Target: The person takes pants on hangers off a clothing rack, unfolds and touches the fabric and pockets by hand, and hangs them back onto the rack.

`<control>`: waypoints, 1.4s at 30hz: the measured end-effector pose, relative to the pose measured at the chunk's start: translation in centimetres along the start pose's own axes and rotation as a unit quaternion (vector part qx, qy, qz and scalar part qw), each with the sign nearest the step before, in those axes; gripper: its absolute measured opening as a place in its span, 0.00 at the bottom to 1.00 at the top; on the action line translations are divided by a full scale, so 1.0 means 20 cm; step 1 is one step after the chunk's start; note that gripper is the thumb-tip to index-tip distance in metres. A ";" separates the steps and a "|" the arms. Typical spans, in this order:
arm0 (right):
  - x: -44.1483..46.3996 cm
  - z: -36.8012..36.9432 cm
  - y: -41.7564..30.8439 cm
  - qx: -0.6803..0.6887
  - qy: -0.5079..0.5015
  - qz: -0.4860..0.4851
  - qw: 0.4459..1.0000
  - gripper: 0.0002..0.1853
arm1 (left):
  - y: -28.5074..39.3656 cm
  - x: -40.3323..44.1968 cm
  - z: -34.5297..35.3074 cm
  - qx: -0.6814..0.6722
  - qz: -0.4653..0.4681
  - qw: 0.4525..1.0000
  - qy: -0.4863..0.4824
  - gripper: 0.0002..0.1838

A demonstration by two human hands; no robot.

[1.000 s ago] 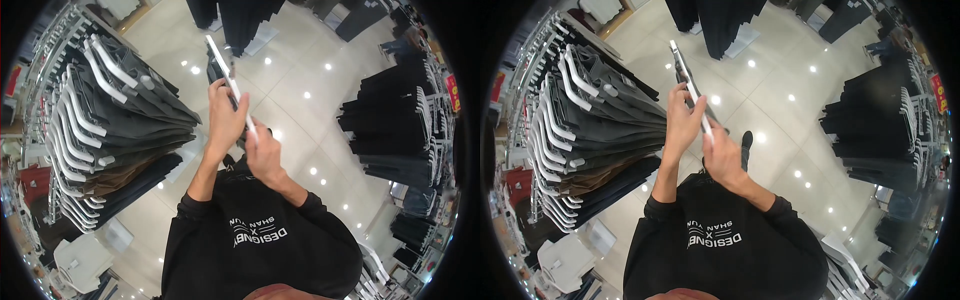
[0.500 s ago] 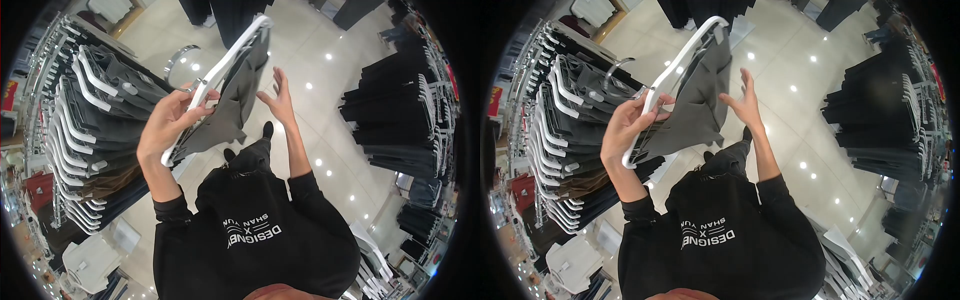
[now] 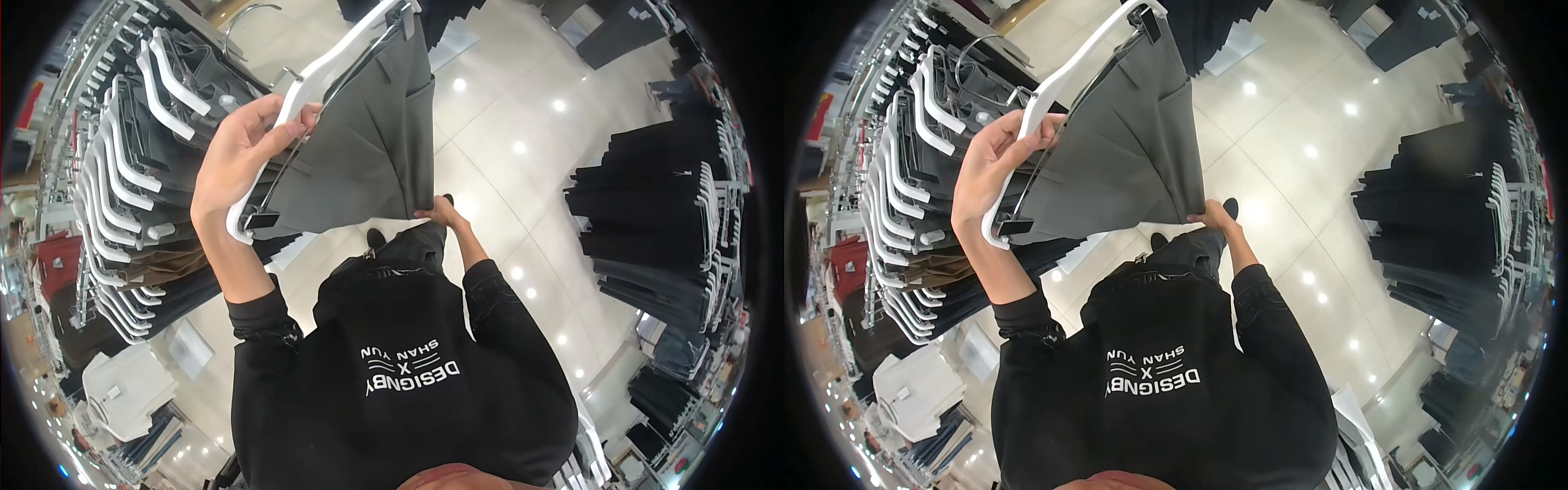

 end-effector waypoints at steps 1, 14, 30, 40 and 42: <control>-0.03 0.03 0.09 0.002 0.000 0.037 0.999 0.22 | -0.02 0.01 -0.02 -0.001 0.005 1.000 0.012 0.13; -0.48 -0.83 -0.88 0.543 0.168 -0.020 0.822 0.20 | -0.42 0.20 -0.04 -0.003 -0.103 0.985 0.140 0.13; -0.36 -0.70 -1.48 0.513 0.160 -0.107 0.837 0.19 | -0.39 0.06 0.45 0.105 0.062 0.989 0.089 0.20; -0.33 -0.33 -1.21 0.283 0.058 -0.055 0.956 0.27 | -0.21 0.07 0.30 0.057 0.067 0.987 0.132 0.17; -0.20 -0.22 -1.04 0.222 0.087 -0.074 0.968 0.26 | -0.22 0.09 0.25 0.059 0.051 0.989 0.128 0.19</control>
Point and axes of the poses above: each hand's wrist, its own x-axis towards the middle knuckle, its own z-axis out of the palm, y = z × x, the point moved 8 cm from there along x, towards the middle knuckle, and after that the axes turned 8 degrees about y, right-handed, at the moved point
